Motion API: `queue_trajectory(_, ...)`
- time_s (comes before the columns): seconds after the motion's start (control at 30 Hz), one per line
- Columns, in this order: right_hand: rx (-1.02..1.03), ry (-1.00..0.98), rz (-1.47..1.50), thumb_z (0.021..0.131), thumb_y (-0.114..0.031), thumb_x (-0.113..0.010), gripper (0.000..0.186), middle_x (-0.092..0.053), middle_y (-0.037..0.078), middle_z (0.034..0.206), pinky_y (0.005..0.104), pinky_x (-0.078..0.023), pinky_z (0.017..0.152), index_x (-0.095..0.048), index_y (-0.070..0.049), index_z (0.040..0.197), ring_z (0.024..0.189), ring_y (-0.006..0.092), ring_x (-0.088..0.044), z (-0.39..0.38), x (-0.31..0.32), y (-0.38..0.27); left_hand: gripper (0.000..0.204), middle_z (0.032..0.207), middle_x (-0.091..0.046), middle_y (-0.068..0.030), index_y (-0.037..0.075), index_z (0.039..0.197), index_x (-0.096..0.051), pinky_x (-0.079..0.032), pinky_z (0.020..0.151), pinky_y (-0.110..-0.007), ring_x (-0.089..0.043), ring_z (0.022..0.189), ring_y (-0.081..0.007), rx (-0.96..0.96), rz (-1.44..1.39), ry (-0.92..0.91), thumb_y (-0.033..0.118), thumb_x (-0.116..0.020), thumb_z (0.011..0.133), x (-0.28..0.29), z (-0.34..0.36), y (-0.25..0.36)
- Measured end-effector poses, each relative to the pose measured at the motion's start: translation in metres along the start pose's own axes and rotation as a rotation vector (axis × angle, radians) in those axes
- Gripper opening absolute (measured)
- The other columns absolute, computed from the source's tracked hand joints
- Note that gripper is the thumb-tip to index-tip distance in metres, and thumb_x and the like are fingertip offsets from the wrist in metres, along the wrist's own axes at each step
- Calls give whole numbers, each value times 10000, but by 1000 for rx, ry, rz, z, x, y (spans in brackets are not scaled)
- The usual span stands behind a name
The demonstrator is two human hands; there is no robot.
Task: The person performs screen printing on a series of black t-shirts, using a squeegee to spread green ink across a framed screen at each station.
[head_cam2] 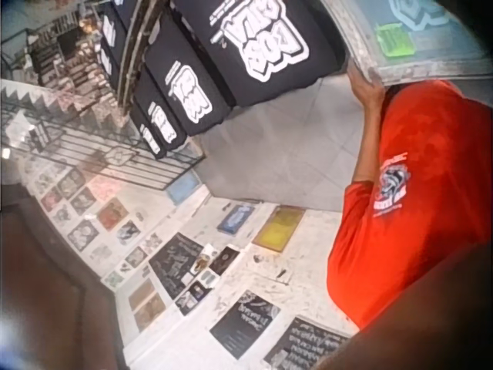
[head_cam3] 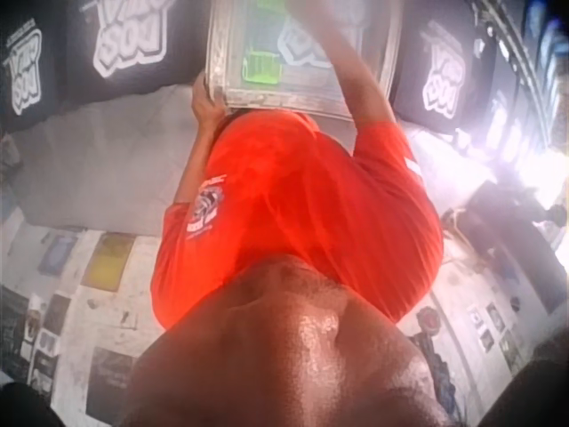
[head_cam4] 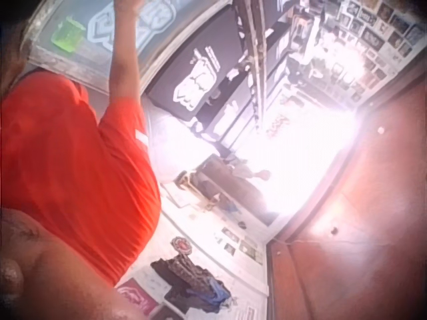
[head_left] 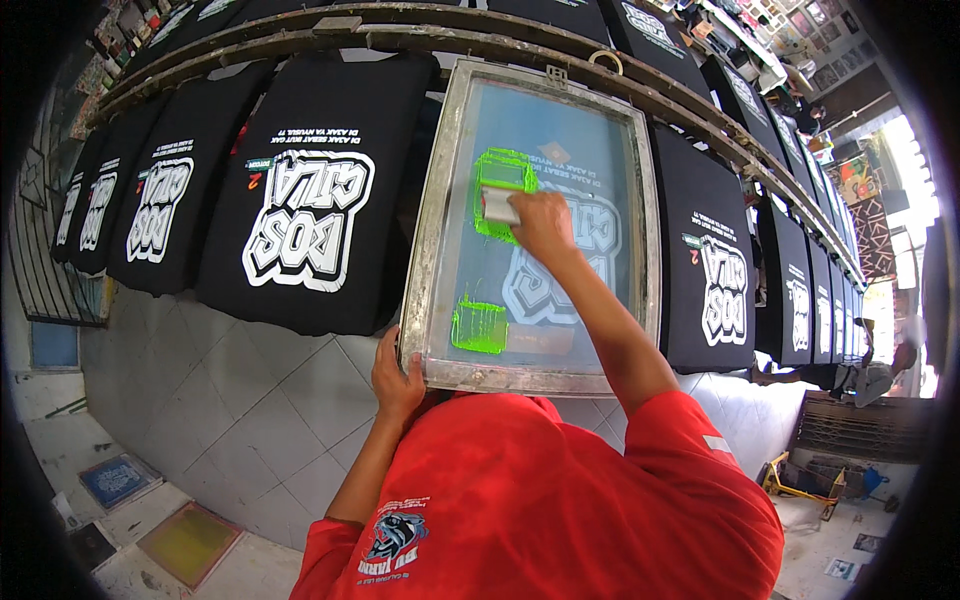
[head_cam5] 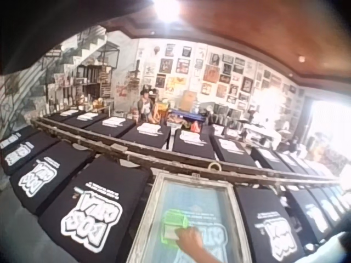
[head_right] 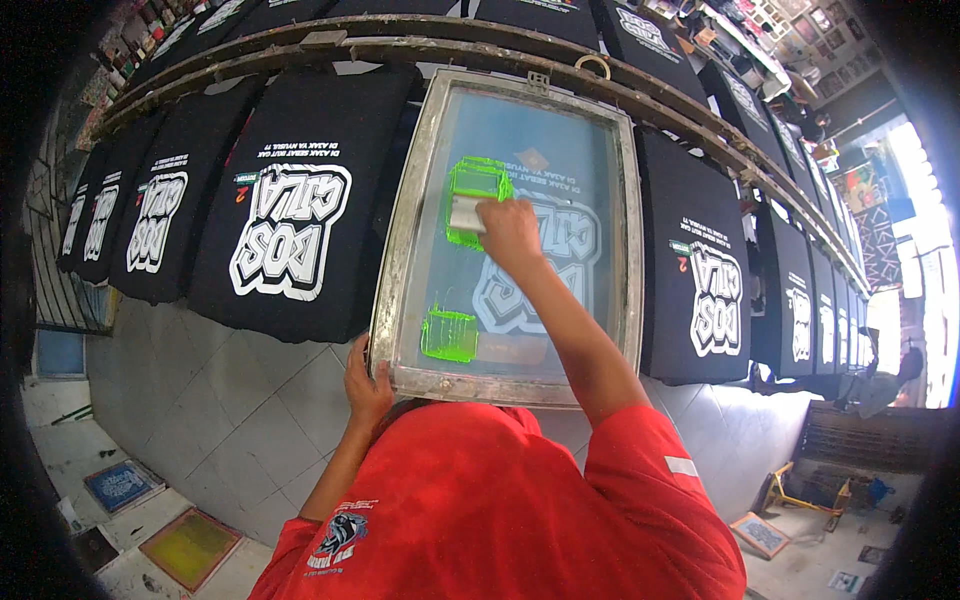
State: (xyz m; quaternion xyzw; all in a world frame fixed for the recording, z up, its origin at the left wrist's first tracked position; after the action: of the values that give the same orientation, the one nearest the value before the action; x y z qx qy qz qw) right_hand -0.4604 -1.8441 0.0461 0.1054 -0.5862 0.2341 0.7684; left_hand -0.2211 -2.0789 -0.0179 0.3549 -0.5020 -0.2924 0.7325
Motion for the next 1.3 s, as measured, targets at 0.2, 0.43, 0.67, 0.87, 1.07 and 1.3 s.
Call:
queue_trajectory(0.2, -23, -167, 75, 660, -202, -705, 175, -650, 109, 722, 416, -476, 686, -664, -118, 808, 725, 292, -632, 11, 42, -8, 464, 1154, -545, -243, -43, 1222, -466, -433, 891, -434, -538, 1044, -413, -24, 3, 35, 207, -570, 844, 0, -2, -1)
queue_trajectory(0.43, -91, -74, -48, 667, -228, -728, 223, -658, 116, 757, 414, -480, 693, -675, -139, 865, 744, 299, -634, 46, 14, 22, 471, 1153, -546, -242, -48, 1218, -469, -432, 897, -436, -535, 1047, -414, -60, 1, 13, 225, -568, 847, 1, 4, 2)
queue_trajectory(0.67, 18, -101, 23, 673, -210, -721, 233, -658, 108, 757, 412, -477, 679, -685, -146, 895, 724, 292, -632, -15, 20, -15, 479, 1153, -545, -243, -42, 1221, -470, -433, 894, -435, -535, 1048, -413, 25, 8, 16, 228, -572, 839, 1, -1, 1)
queue_trajectory(0.87, -78, -11, 101, 698, -207, -691, 212, -659, 104, 783, 418, -469, 720, -676, -127, 895, 760, 314, -622, 51, 42, 21, 471, 1148, -550, -242, -40, 1217, -477, -431, 900, -436, -537, 1047, -414, -31, -8, 14, 221, -572, 837, -1, 2, 1)
queue_trajectory(1.07, -62, -82, -5, 699, -206, -684, 184, -655, 113, 780, 428, -462, 728, -663, -112, 856, 781, 311, -620, 65, 8, 29, 466, 1145, -552, -240, -41, 1214, -477, -434, 896, -435, -537, 1044, -414, -43, 19, 36, 220, -571, 839, 2, 1, 5)
queue_trajectory(1.3, 13, -138, -26, 698, -196, -683, 132, -635, 108, 708, 423, -464, 688, -648, -119, 798, 739, 305, -619, 8, 25, -7, 461, 1136, -553, -237, -36, 1207, -478, -437, 888, -436, -540, 1032, -414, -26, 3, 38, 234, -577, 847, 3, 0, 5)
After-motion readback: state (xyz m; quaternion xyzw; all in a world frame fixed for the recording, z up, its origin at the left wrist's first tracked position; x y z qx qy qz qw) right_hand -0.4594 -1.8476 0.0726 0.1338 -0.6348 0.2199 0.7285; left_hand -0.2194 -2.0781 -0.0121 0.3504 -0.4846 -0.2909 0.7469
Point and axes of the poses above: each hand's wrist, its own z-axis towards the middle knuckle, its own x-axis out of the back of the hand, y = z × x, the point moved 2 cm from there along z, towards the middle knuckle
